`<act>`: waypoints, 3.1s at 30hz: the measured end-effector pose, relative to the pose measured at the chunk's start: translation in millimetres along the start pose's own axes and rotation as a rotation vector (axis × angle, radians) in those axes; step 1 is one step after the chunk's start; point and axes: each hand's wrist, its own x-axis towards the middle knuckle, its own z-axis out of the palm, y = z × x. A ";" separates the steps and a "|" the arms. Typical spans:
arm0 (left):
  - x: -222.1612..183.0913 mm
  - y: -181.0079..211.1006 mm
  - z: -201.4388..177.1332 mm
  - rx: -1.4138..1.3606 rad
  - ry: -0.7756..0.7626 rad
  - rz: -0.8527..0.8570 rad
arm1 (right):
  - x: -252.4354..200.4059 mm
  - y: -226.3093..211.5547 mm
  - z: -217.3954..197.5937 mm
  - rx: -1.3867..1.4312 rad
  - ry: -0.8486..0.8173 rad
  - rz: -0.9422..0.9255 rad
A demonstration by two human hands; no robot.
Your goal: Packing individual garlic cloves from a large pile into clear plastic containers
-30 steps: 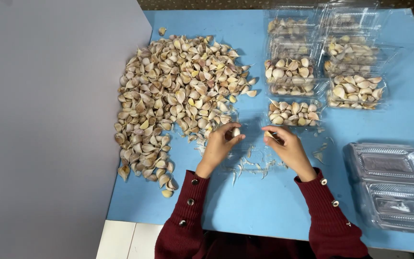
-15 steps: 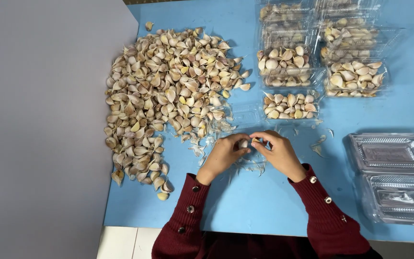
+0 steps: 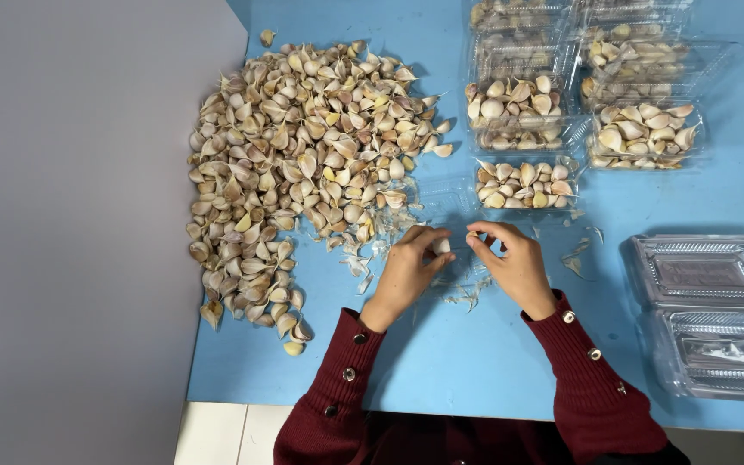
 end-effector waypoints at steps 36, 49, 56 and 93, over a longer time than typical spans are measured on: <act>-3.5 -31.7 26.5 0.490 -0.043 0.149 | -1.0 33.8 14.3 -0.233 -0.031 -0.367; -3.7 -32.7 30.9 0.516 -0.036 0.140 | -4.9 45.4 17.6 -0.387 -0.044 -0.312; -5.0 -22.6 23.3 0.479 -0.069 0.110 | -4.4 47.1 14.5 -0.414 -0.056 -0.263; 3.0 -40.3 -75.9 0.272 0.603 -0.099 | 5.5 35.4 11.7 -0.157 -0.072 -0.306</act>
